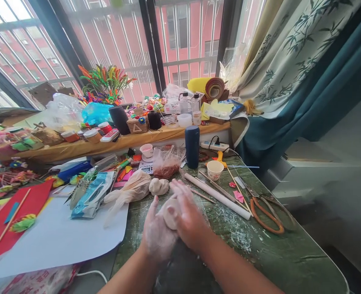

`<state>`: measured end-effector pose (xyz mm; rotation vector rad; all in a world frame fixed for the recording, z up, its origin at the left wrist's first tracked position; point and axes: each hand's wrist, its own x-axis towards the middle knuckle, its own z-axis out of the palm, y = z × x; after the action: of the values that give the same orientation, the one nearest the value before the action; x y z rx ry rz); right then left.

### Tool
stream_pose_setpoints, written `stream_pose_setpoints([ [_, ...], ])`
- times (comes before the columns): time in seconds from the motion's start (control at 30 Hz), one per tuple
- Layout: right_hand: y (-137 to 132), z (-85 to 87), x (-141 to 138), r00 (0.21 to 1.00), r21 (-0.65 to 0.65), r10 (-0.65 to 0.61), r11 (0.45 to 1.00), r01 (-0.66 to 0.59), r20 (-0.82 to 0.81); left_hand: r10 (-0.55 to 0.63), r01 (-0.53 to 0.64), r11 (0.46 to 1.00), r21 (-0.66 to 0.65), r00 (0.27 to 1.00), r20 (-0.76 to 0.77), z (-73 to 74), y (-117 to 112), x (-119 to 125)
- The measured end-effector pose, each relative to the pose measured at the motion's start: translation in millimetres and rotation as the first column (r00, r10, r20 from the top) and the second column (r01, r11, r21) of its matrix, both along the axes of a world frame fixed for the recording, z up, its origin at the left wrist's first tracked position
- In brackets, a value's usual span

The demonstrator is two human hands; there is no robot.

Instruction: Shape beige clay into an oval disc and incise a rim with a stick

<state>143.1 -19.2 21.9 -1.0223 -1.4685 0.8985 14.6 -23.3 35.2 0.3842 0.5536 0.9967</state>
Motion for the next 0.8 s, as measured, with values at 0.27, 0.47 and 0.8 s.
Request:
stream_pose_setpoints([
  [0.27, 8.0, -15.0, 10.0, 0.505, -0.338, 0.027, 0.712, -0.616, -0.863, 0.438, 0.092, 0.72, 0.688, 0.709, -0.553, 15.8, -8.6, 7.8],
  [0.47, 11.9, -0.2, 23.3, 0.527, -0.289, -0.101, 0.912, -0.289, -0.844, 0.45, -0.35, 0.887, 0.302, 0.801, -0.394, 6.0, 7.1, -6.2],
  [0.8, -1.6, -2.7, 9.9, 0.853, -0.277, -0.158, 0.961, 0.016, -0.498, 0.047, -0.034, 0.995, -0.097, 0.989, 0.143, -4.9, 10.9, -43.9],
])
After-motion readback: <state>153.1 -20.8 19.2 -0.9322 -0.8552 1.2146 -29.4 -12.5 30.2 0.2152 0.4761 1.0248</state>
